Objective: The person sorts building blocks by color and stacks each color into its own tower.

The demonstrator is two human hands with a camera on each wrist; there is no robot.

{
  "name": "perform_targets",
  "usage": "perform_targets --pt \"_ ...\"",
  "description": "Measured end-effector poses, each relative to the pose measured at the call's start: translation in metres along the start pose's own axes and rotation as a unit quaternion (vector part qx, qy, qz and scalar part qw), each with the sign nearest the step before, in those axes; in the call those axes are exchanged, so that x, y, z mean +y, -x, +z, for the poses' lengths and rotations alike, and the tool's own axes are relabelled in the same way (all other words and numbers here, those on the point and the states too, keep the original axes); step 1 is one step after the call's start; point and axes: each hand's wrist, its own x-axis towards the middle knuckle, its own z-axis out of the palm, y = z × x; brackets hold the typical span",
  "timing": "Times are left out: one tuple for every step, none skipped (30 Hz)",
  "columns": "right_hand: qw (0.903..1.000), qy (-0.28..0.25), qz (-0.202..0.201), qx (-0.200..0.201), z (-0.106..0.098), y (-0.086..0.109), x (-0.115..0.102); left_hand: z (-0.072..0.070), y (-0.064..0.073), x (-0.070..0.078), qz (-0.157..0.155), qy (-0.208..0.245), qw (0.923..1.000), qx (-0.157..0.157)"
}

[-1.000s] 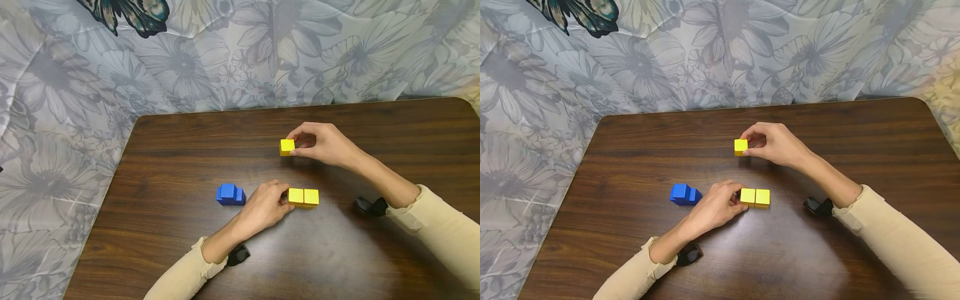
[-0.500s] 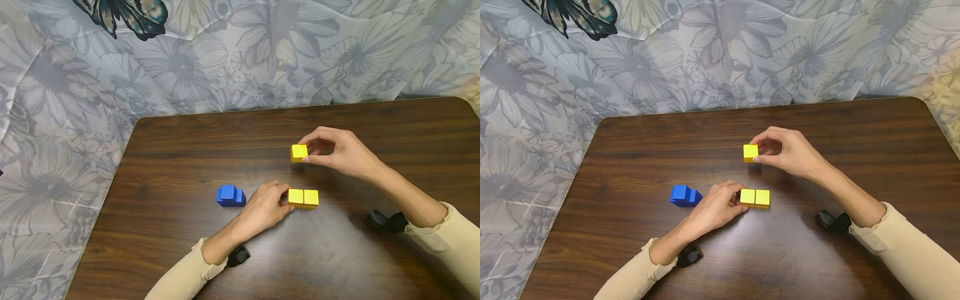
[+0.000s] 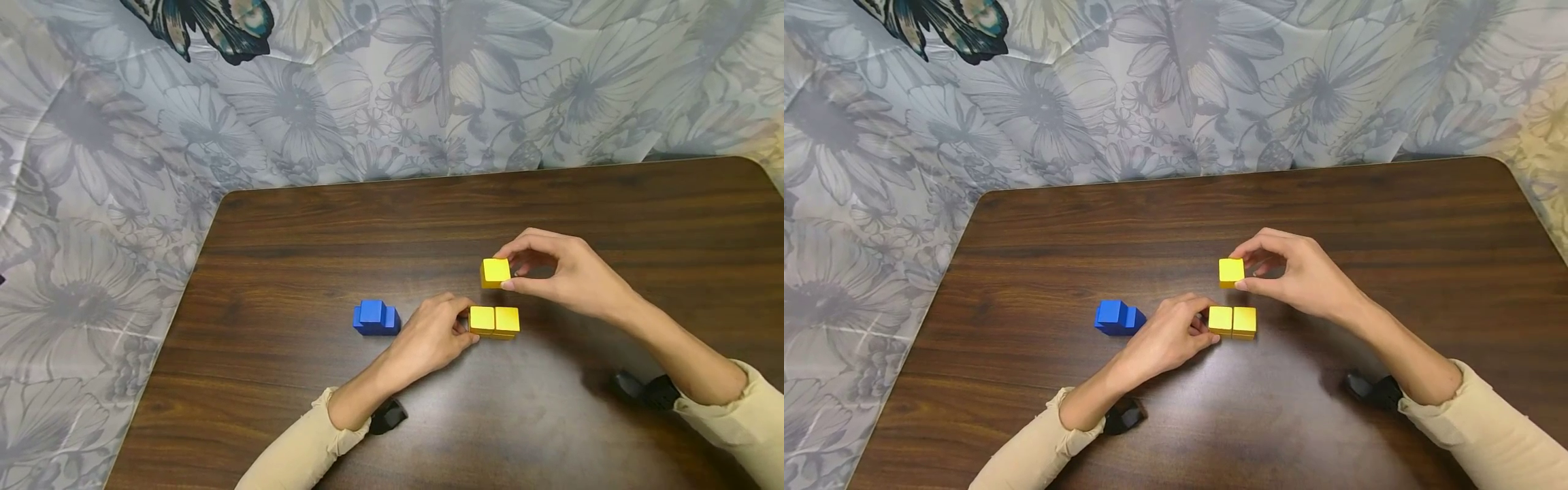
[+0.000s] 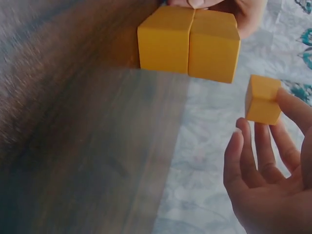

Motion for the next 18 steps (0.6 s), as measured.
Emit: perform_targets --pt "1.0000 0.002 0.000 0.001 0.000 0.002 0.000 0.000 0.000 0.000 -0.001 0.000 1.0000 -0.001" --pt "1.0000 0.001 0.000 0.002 0.000 0.004 0.000 0.000 0.000 0.000 -0.001 -0.002 1.0000 -0.003" --pt "1.0000 -0.001 0.000 0.002 0.001 0.005 0.000 -0.001 0.000 0.000 -0.002 -0.003 1.0000 -0.004" --pt "1.0000 -0.001 -0.002 0.001 0.001 0.007 -0.001 -0.001 0.000 0.000 -0.004 -0.003 1.0000 -0.005" --pt "1.0000 -0.003 -0.003 0.000 0.002 0.008 -0.001 -0.001 0.000 0.000 -0.005 -0.004 1.0000 -0.006" --pt "1.0000 -0.005 -0.004 -0.001 0.003 0.009 -0.001 -0.001 0.000 -0.001 -0.006 -0.004 0.9999 -0.008" --pt "1.0000 -0.007 -0.006 -0.001 0.003 0.010 -0.002 -0.001 0.000 -0.001 -0.007 -0.004 0.9999 -0.009" --pt "0.9999 -0.010 -0.009 -0.001 0.004 0.011 -0.002 -0.001 0.000 -0.001 -0.008 -0.003 0.9999 -0.010" --pt "0.9999 -0.010 -0.012 0.000 0.005 0.013 -0.003 -0.001 0.000 -0.001 -0.009 -0.003 0.9999 -0.010" --pt "0.9998 -0.010 -0.015 0.001 0.005 0.014 -0.003 -0.001 0.000 -0.001 -0.009 -0.005 0.9999 -0.011" --pt "0.9997 -0.010 -0.020 0.002 0.006 0.015 -0.003 -0.001 -0.001 -0.001 -0.009 -0.005 0.9999 -0.012" --pt "0.9996 -0.009 -0.025 0.002 0.007 0.016 -0.003 -0.001 -0.001 -0.001 -0.009 -0.006 0.9999 -0.012" --pt "0.9995 -0.009 -0.029 0.001 0.008 0.017 -0.004 -0.001 -0.001 0.000 -0.008 -0.007 0.9999 -0.013" --pt "0.9994 -0.009 -0.034 0.000 0.009 0.019 -0.004 -0.001 -0.001 0.000 -0.008 -0.009 0.9998 -0.013" --pt "0.9993 -0.010 -0.037 -0.001 0.010 0.020 -0.004 -0.001 -0.001 0.000 -0.007 -0.010 0.9998 -0.013" --pt "0.9991 -0.012 -0.040 -0.002 0.010 0.021 -0.003 -0.001 -0.001 0.000 -0.007 -0.011 0.9998 -0.013" --pt "0.9990 -0.015 -0.041 -0.004 0.011 0.023 -0.003 -0.001 -0.002 0.000 -0.006 -0.012 0.9998 -0.013" --pt "0.9990 -0.018 -0.042 -0.005 0.011 0.024 -0.003 -0.001 -0.002 0.000 -0.005 -0.012 0.9998 -0.012"
